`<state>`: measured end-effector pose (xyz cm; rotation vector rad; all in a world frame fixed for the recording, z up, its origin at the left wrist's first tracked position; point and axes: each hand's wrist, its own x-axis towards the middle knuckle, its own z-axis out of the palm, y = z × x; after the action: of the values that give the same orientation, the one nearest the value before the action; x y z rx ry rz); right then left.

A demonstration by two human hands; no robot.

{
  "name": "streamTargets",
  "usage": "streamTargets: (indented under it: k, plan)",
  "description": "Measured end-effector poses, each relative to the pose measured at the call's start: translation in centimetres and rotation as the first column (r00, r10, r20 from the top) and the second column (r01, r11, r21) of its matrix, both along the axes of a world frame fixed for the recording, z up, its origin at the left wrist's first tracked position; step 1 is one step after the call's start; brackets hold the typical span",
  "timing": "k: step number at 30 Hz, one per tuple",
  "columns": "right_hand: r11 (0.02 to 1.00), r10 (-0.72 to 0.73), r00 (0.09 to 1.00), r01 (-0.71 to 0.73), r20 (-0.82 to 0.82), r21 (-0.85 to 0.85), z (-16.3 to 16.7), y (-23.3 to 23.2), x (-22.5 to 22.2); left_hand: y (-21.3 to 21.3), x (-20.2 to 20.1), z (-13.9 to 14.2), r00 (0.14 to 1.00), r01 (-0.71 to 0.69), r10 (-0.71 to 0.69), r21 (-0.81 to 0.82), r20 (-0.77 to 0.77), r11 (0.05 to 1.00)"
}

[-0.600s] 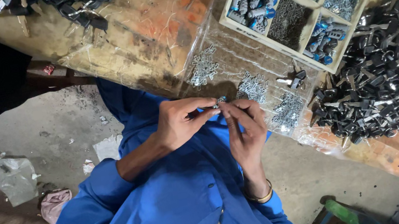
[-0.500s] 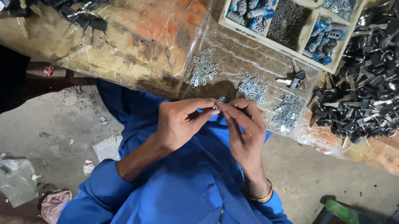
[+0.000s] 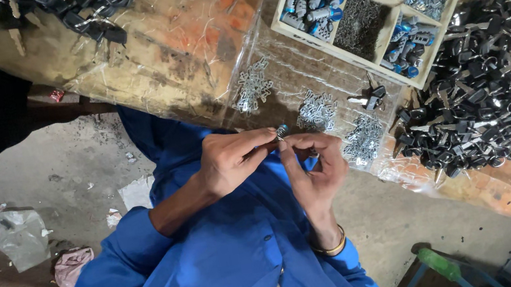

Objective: The person sits at a workbench assembling padlock lock cylinders by hand. They pick small metal pins and springs from a compartment tray, insert them into a lock body held in their hands, press components into place, and set finished cylinders with the pile of keys and parts on the bench.

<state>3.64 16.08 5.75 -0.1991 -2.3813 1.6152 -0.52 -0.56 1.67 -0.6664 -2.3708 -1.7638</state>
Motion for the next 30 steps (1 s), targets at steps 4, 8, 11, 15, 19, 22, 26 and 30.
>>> streamTargets:
  k: [4, 8, 11, 15, 19, 22, 26, 30]
  plan:
    - [0.997, 0.059, 0.998, -0.059, 0.018, 0.044, 0.6, 0.3, -0.3, -0.1, 0.1, 0.4, 1.0, -0.004, 0.004, 0.006, -0.02, 1.0]
    - [0.962, 0.091, 0.978, -0.135, 0.185, 0.237, 2.3, 1.3, -0.6, -0.4, 0.1, 0.8, 0.99, 0.027, -0.032, -0.039, -0.134, 0.999]
    - [0.963, 0.162, 0.928, -0.222, 0.335, 0.15, 2.9, 3.1, -1.7, -0.6, -0.2, 1.2, 0.976, 0.093, -0.095, -0.019, -0.197, 0.995]
    - [0.9, 0.416, 0.874, -0.435, 0.252, 0.025, 4.1, 6.0, -1.4, 0.0, -0.1, 2.7, 0.944, 0.283, -0.271, 0.035, -0.189, 0.959]
    - [0.806, 0.575, 0.806, -0.588, 0.14, 0.073, 3.8, 8.0, -1.2, 1.0, 0.2, 2.8, 0.902, 0.382, -0.373, 0.0, -0.218, 0.924]
    - [0.873, 0.086, 0.987, -0.141, 0.137, 0.466, 3.1, 9.7, -2.0, 1.6, -0.5, 2.4, 0.924, 0.349, -0.317, 0.132, -0.215, 0.928]
    - [0.724, -0.078, 0.994, 0.107, -0.074, 0.681, 1.4, 12.5, -2.3, 1.7, -1.2, 2.2, 0.943, 0.273, -0.248, 0.089, -0.224, 0.958]
    - [0.746, -0.073, 0.977, -0.079, -0.199, -0.661, -0.3, 13.2, -0.2, 1.7, -1.2, 2.5, 0.955, 0.25, -0.227, 0.104, -0.193, 0.963]
